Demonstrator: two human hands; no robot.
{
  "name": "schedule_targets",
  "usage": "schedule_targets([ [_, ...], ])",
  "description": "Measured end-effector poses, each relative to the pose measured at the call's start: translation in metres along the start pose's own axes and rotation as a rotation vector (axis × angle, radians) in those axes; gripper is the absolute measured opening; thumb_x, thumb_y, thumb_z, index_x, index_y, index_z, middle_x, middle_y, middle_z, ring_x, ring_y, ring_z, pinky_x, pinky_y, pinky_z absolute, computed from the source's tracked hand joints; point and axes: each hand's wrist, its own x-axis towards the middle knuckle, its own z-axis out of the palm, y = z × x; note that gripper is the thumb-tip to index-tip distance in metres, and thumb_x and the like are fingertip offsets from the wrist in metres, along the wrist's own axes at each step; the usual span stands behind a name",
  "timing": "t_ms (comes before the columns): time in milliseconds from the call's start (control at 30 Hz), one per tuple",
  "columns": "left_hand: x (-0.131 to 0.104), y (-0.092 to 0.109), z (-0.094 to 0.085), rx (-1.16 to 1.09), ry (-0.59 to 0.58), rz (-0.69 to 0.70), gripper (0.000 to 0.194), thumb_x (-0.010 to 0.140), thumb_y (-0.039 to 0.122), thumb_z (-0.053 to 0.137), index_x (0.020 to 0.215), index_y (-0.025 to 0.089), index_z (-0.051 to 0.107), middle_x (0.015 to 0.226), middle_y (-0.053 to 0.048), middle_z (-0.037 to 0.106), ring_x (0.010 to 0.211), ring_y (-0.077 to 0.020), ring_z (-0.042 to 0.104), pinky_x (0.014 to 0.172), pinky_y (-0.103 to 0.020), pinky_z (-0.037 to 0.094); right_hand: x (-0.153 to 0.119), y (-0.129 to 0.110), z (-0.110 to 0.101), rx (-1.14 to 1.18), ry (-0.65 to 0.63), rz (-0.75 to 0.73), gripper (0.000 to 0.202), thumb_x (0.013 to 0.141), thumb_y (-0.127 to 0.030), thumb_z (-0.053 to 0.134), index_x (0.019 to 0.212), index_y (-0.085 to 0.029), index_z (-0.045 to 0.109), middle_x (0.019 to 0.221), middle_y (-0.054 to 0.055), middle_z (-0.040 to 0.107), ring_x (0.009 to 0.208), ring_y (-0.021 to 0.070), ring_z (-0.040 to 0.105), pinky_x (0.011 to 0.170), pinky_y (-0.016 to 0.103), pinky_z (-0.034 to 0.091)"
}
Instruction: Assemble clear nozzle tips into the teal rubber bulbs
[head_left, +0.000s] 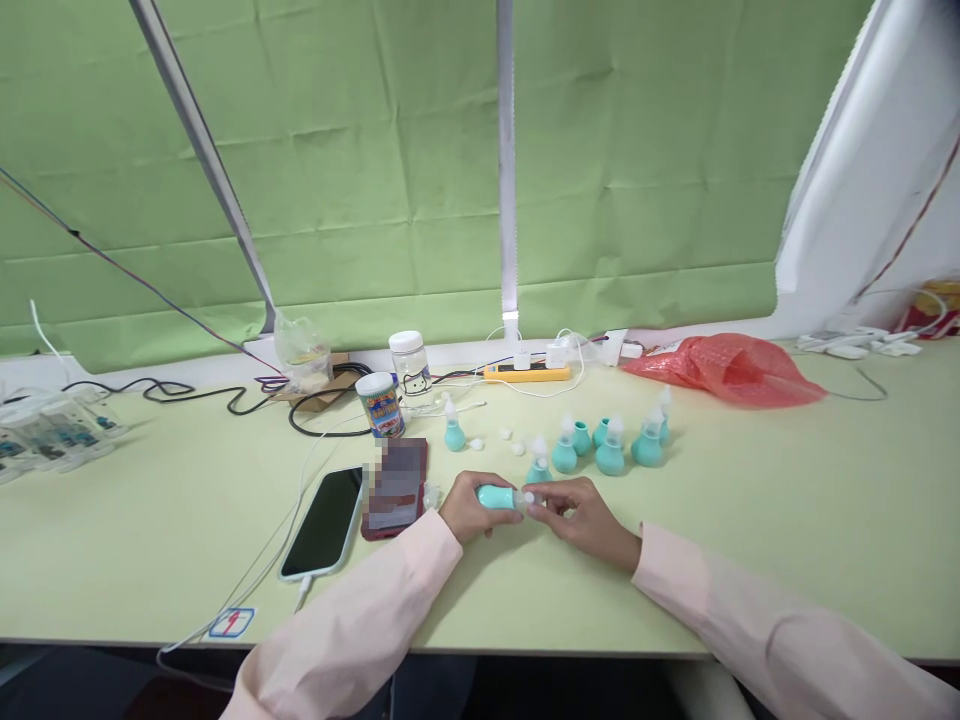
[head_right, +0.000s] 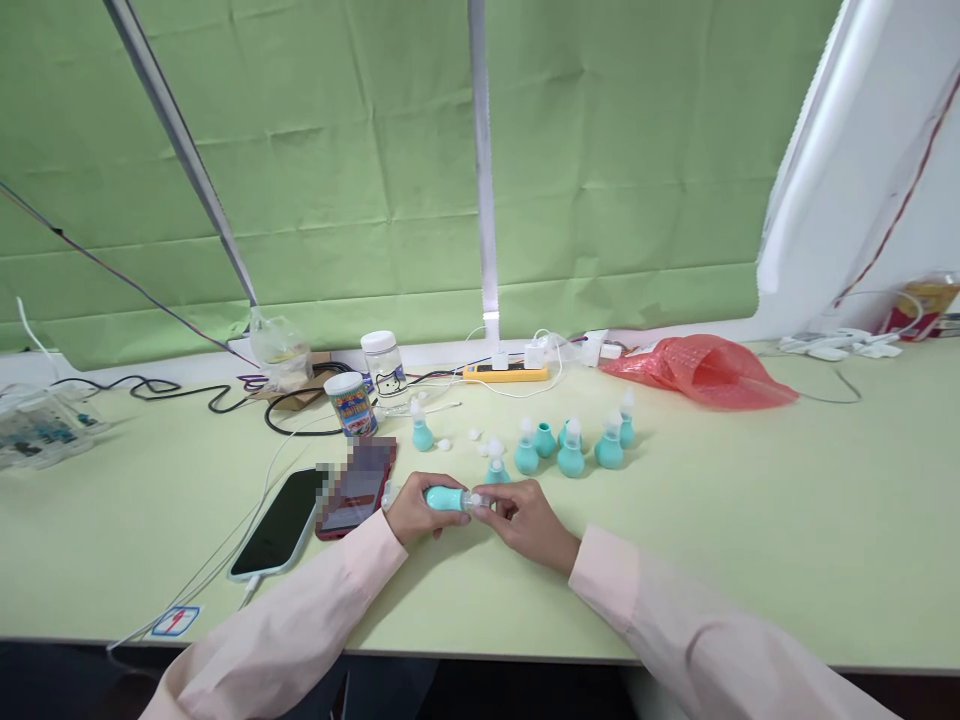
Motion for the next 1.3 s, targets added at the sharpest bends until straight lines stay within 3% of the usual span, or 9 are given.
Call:
schedule_targets([
  [133, 0.0, -0.003, 0.001, 0.144, 0.03, 0.067, 0.038, 0.048, 0.033, 0.064, 0.077, 0.009, 0.058, 0.049, 0.003, 0.047, 0.035, -0.0046, 0.038, 0.032, -0.017, 0.032, 0.001, -0.003, -0.001, 0.192, -0.074, 0.198, 0.026, 0.064, -0.03, 0.055, 0.082, -0.012, 0.062, 0.043, -0.003, 0.045, 0.033, 0.0037, 0.032, 0.032, 0.018, 0.026],
  [267, -0.001, -0.001, 0.0, 0.335, 0.09, 0.255, 0.029, 0.048, 0.029, 0.064, 0.07, 0.01, 0.061, 0.057, -0.001, 0.056, 0.049, -0.0088, 0.047, 0.046, -0.019, 0.037, 0.004, -0.003, -0.004, 0.361, -0.157, 0.338, 0.029, 0.06, -0.03, 0.058, 0.081, -0.011, 0.061, 0.044, -0.004, 0.045, 0.031, 0.0026, 0.032, 0.031, 0.017, 0.026],
  [433, -0.003, 0.005, 0.001, 0.44, 0.112, 0.382, 0.024, 0.052, 0.026, 0.062, 0.071, 0.012, 0.061, 0.064, -0.003, 0.06, 0.056, -0.011, 0.052, 0.053, -0.02, 0.039, 0.007, -0.002, -0.007, 0.426, -0.191, 0.403, 0.028, 0.06, -0.03, 0.059, 0.081, -0.01, 0.061, 0.048, -0.002, 0.05, 0.03, 0.0024, 0.034, 0.03, 0.017, 0.026],
  [833, -0.008, 0.008, 0.006, 0.491, 0.194, 0.511, 0.019, 0.053, 0.022, 0.06, 0.07, 0.014, 0.06, 0.063, -0.003, 0.059, 0.057, -0.0119, 0.054, 0.054, -0.021, 0.04, 0.013, -0.002, -0.014, 0.538, -0.296, 0.469, 0.023, 0.064, -0.03, 0.056, 0.073, -0.01, 0.06, 0.054, 0.0, 0.055, 0.032, 0.0016, 0.036, 0.032, 0.017, 0.027],
  [933, -0.009, 0.009, 0.009, 0.483, 0.244, 0.513, 0.019, 0.055, 0.024, 0.059, 0.071, 0.015, 0.059, 0.063, -0.003, 0.059, 0.058, -0.0119, 0.054, 0.056, -0.022, 0.041, 0.012, -0.004, -0.01, 0.554, -0.249, 0.445, 0.022, 0.062, -0.031, 0.057, 0.069, -0.01, 0.057, 0.051, 0.0, 0.053, 0.032, 0.0026, 0.038, 0.032, 0.017, 0.028],
  [1100, -0.016, 0.014, 0.014, 0.413, 0.355, 0.469, 0.034, 0.058, 0.031, 0.057, 0.087, 0.016, 0.052, 0.07, -0.002, 0.055, 0.064, -0.0121, 0.052, 0.062, -0.022, 0.041, 0.006, -0.012, 0.001, 0.562, -0.04, 0.334, 0.026, 0.057, -0.03, 0.062, 0.074, -0.013, 0.052, 0.05, -0.004, 0.047, 0.038, 0.0051, 0.042, 0.035, 0.019, 0.036],
  [1200, -0.019, 0.016, 0.014, 0.372, 0.322, 0.421, 0.038, 0.059, 0.033, 0.056, 0.093, 0.018, 0.047, 0.072, -0.001, 0.052, 0.065, -0.0111, 0.05, 0.062, -0.022, 0.04, 0.004, -0.012, 0.005, 0.523, -0.014, 0.305, 0.032, 0.055, -0.028, 0.064, 0.082, -0.014, 0.053, 0.056, -0.002, 0.048, 0.044, 0.0064, 0.043, 0.04, 0.02, 0.039],
  [1300, -0.021, 0.017, 0.014, 0.345, 0.256, 0.389, 0.04, 0.06, 0.033, 0.056, 0.095, 0.018, 0.043, 0.074, 0.0, 0.05, 0.063, -0.0102, 0.048, 0.061, -0.021, 0.04, 0.004, -0.01, 0.004, 0.465, 0.006, 0.255, 0.025, 0.056, -0.028, 0.063, 0.074, -0.014, 0.056, 0.062, 0.001, 0.048, 0.05, 0.0082, 0.044, 0.043, 0.021, 0.04],
])
